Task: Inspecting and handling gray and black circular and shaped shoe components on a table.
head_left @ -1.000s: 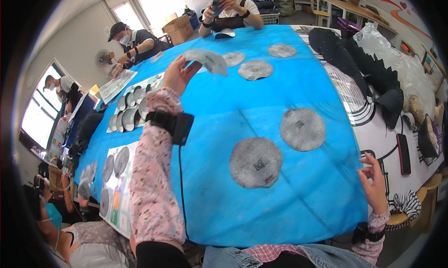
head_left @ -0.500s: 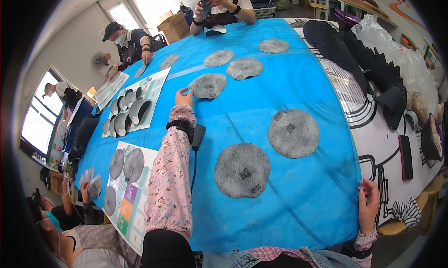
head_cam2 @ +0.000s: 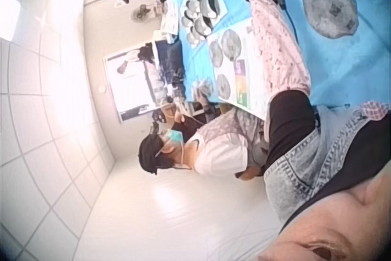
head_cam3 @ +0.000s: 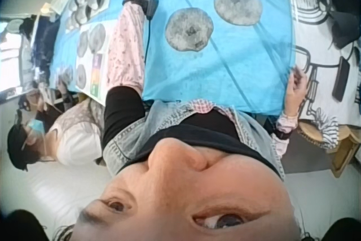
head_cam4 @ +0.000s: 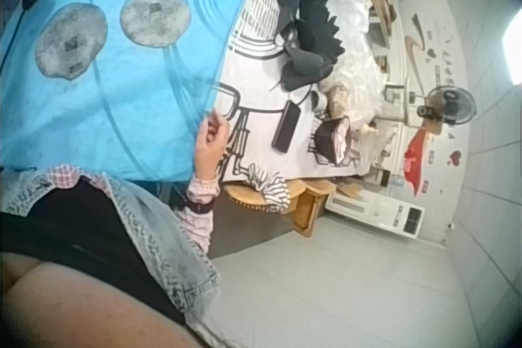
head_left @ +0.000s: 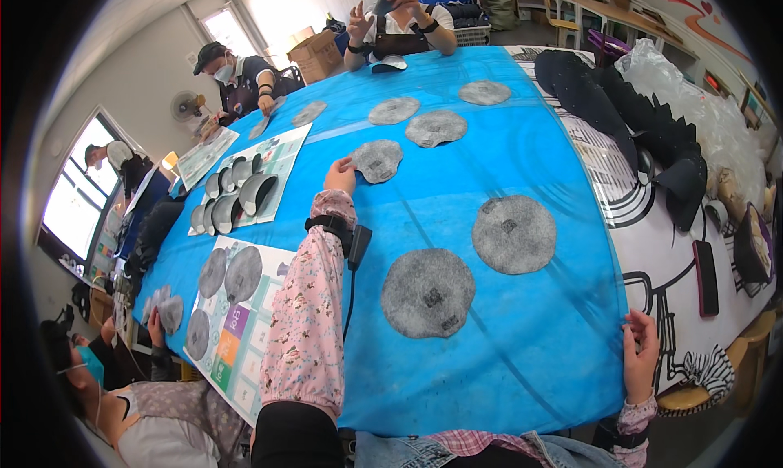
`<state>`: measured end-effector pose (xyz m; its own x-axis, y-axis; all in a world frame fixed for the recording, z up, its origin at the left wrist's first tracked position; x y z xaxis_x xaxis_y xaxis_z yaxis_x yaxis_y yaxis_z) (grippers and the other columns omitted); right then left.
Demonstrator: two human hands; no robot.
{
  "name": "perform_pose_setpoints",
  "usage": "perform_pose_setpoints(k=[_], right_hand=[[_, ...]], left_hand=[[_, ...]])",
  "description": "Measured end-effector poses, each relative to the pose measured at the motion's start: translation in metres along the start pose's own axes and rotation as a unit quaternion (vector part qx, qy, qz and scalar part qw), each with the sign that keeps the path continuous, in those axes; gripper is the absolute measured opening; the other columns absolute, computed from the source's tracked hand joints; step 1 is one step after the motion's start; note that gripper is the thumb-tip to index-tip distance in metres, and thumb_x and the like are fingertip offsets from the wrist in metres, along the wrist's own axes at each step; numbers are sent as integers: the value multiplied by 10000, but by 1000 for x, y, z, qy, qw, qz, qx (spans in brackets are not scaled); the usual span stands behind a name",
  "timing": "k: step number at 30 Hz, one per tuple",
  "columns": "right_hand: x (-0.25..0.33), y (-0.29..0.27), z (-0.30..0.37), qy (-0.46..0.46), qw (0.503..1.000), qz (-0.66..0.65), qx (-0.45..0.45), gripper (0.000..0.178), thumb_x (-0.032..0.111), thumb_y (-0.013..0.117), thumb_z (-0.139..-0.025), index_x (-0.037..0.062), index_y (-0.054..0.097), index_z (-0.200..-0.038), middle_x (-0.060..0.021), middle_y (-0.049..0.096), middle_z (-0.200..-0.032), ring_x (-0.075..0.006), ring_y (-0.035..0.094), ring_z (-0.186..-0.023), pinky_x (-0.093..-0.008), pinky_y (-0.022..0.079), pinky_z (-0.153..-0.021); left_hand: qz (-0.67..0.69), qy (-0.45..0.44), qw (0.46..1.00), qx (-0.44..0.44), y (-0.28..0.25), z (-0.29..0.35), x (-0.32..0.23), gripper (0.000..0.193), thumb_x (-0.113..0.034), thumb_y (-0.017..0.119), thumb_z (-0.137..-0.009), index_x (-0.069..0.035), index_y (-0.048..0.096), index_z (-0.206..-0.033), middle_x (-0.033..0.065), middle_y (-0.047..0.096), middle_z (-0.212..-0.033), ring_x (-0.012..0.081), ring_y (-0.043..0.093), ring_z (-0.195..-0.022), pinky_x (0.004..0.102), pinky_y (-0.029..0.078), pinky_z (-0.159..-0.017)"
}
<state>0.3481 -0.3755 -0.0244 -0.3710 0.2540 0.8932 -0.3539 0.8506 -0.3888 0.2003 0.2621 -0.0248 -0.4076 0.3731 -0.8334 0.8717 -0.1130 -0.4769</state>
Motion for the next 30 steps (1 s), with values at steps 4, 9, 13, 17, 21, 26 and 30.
perform_pose_setpoints(k=[4, 9, 13, 17, 21, 26, 30], right_hand=[[-4, 21, 5, 10, 998, -34, 47, 291, 63, 475, -859, -1, 463, -1143, -85, 532, -1029, -137, 512, -903, -247, 398, -781], [-11, -6, 4, 33, 999, 17, 10, 300, 98, 433, -899, -19, 439, -1175, -111, 509, -1092, -166, 490, -1020, -286, 382, -886], [-11, 8, 8, 17, 999, -7, 36, 302, 95, 423, -902, -18, 433, -1182, -107, 500, -1089, -163, 481, -1017, -281, 373, -891], [-13, 5, 6, 21, 999, -9, 40, 297, 96, 421, -904, -16, 437, -1179, -105, 500, -1091, -160, 481, -1014, -278, 374, -889], [-15, 1, 3, 10, 999, -4, 41, 297, 96, 422, -905, -13, 438, -1180, -105, 500, -1099, -161, 481, -1020, -277, 371, -895], [-17, 1, 3, -1, 999, -1, 49, 300, 99, 423, -907, -11, 436, -1186, -109, 500, -1108, -166, 481, -1032, -277, 368, -902], [-17, 8, 7, -12, 998, 13, 58, 291, 101, 423, -910, -8, 444, -1179, -104, 509, -1099, -162, 487, -1022, -270, 367, -898]], left_hand=[[55, 15, 998, -37, -59, 5, 27, 420, -38, 610, -718, -48, 503, -1123, 56, 657, -853, 139, 601, -811, 245, 461, -690], [-175, -5, 979, -109, 7, 42, -44, 469, -134, 604, -675, -188, 532, -1135, 85, 606, -942, 276, 545, -975, 399, 408, -858], [-82, -47, 995, -14, -21, 38, -21, 504, -144, 613, -668, -146, 510, -1161, 126, 574, -1021, 290, 549, -950, 405, 418, -842], [-150, -118, 982, -1, -24, 44, -22, 542, -145, 649, -687, -75, 480, -1197, 101, 594, -907, 234, 577, -861, 339, 457, -775], [-73, -5, 997, 29, -26, 59, -43, 539, -193, 654, -695, -67, 482, -1190, 117, 576, -970, 240, 563, -899, 349, 452, -791], [-88, 62, 994, 9, -52, 70, -51, 547, -233, 674, -685, -66, 494, -1174, 126, 575, -959, 238, 565, -882, 359, 460, -778], [-240, -22, 968, -72, -177, 57, 11, 556, -334, 705, -637, -98, 567, -1121, 150, 567, -1093, 270, 544, -1004, 337, 431, -864]])
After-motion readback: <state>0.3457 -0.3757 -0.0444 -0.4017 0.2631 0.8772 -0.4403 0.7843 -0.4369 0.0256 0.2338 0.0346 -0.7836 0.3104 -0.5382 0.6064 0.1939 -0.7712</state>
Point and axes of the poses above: each hand's wrist, its own z-axis away from the middle knuckle, its own y-axis out of the palm, x = y × z, the point moved 6 cm from there along -z, towards the middle knuckle
